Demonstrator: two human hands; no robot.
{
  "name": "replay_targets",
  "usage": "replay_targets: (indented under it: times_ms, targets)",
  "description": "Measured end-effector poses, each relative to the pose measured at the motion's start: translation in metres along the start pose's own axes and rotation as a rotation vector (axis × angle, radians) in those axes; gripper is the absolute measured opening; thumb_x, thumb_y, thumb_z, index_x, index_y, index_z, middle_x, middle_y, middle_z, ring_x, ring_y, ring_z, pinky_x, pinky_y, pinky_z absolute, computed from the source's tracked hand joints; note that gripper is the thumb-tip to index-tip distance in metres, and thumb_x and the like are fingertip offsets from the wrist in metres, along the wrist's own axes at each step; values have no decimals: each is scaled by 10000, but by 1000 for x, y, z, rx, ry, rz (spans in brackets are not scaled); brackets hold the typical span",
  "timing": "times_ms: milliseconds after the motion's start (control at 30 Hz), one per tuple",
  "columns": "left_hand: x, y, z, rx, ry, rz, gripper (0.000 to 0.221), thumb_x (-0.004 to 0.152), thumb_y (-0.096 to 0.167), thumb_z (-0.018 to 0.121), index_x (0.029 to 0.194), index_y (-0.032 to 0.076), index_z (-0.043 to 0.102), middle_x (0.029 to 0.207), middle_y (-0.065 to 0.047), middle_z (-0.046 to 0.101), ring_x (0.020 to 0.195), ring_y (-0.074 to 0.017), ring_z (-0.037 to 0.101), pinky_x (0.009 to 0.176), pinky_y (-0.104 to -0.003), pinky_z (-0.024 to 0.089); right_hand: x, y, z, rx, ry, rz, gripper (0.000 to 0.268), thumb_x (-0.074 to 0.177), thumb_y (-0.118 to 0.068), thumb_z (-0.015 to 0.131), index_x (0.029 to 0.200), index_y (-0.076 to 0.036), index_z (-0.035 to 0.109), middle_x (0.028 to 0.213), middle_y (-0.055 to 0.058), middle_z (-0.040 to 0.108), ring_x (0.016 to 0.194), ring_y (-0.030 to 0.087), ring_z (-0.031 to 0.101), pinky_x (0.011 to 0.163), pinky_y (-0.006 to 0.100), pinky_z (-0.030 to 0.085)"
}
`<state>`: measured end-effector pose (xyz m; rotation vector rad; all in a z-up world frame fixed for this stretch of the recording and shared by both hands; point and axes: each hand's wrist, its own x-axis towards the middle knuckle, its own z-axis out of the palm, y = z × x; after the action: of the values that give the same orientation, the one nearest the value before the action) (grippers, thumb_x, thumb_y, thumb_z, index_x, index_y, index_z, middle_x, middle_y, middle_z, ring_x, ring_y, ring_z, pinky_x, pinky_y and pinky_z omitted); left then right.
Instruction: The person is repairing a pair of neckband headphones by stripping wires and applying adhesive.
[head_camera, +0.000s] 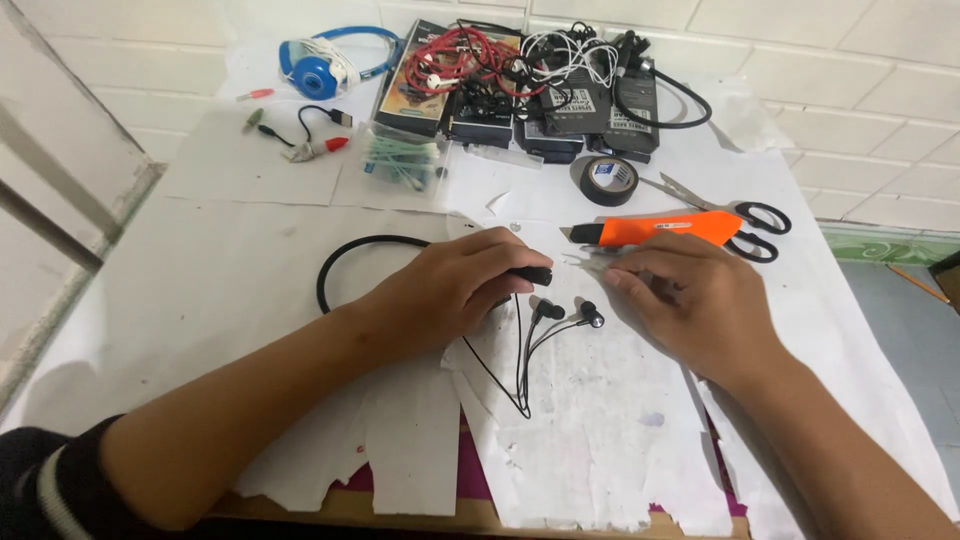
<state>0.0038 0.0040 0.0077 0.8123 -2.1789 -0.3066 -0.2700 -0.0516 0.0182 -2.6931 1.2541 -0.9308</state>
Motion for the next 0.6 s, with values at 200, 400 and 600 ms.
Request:
replay_targets:
  times_ms: [200,400,600]
  targets:
    - [1,-1,-1,154,-20,110,305,1033,23,631,1325,48,549,1149,-132,671,959,-282,691,755,-371,583,-1,0,4,4,151,-164,192,851,-229,822,1008,-121,803,1038,32,770,976,176,703,790,313,534]
    - [11,-1,-8,102,-150,-128,366,1033,196,607,1373,144,483,1216,-106,750,992,-297,751,732,-427,567,11,-28,-7,327,21,-308,373,831,-206,867,1170,-118,740,998,36,752,819,148,678,732,283,575]
    - [33,6,-17,-2,-156,-233,412,1006,288,605,1314,81,426,1194,-112,777,899,-324,791,716,-407,576,27,-28,-8,427,34,-269,349,818,-168,888,1125,-75,750,884,13,733,715,97,641,661,224,539]
